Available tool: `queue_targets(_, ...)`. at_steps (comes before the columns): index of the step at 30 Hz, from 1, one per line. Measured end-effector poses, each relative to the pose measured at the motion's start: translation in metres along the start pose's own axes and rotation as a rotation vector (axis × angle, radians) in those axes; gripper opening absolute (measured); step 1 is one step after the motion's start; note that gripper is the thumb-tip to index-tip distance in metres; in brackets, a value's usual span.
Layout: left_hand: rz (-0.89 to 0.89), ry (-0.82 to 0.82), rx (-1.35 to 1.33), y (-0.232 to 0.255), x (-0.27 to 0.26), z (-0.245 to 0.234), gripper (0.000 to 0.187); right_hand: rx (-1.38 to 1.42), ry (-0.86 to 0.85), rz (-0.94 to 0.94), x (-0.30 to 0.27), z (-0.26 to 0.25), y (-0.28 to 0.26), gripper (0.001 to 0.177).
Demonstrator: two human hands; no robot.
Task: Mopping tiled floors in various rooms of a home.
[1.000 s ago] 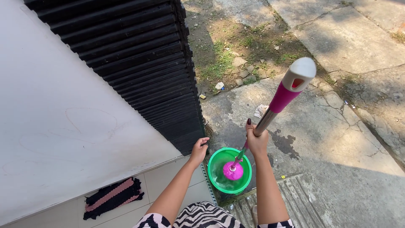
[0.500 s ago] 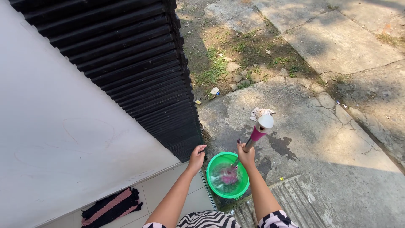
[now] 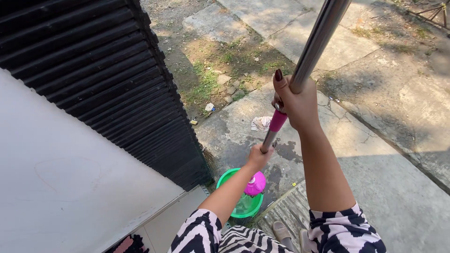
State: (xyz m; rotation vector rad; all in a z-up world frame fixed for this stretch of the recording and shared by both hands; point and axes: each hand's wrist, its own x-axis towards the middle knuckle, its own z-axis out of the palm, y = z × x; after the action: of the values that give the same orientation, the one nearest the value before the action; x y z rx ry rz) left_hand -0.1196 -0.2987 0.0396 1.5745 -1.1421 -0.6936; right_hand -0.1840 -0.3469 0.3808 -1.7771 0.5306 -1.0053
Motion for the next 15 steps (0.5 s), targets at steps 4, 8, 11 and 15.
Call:
queue_targets(4,0.083,0.220,-0.143,0.074,0.022,-0.007,0.052,0.315,-0.184,-0.419,0.005,-0.040,-0.036,0.049)
queue_targets(8,0.084,0.231,-0.119,0.127,0.036,-0.028,0.056,0.296,-0.143,-0.050,-0.028,-0.079,0.061,0.093)
queue_targets(11,0.194,0.284,-0.110,0.177,0.039,-0.044,0.053,-0.349,-0.293,0.377,-0.074,-0.060,0.167,0.100)
queue_targets(15,0.239,0.126,-0.129,0.258,0.032,-0.062,0.054,-0.230,-0.420,0.421,-0.140,0.009,0.294,0.078)
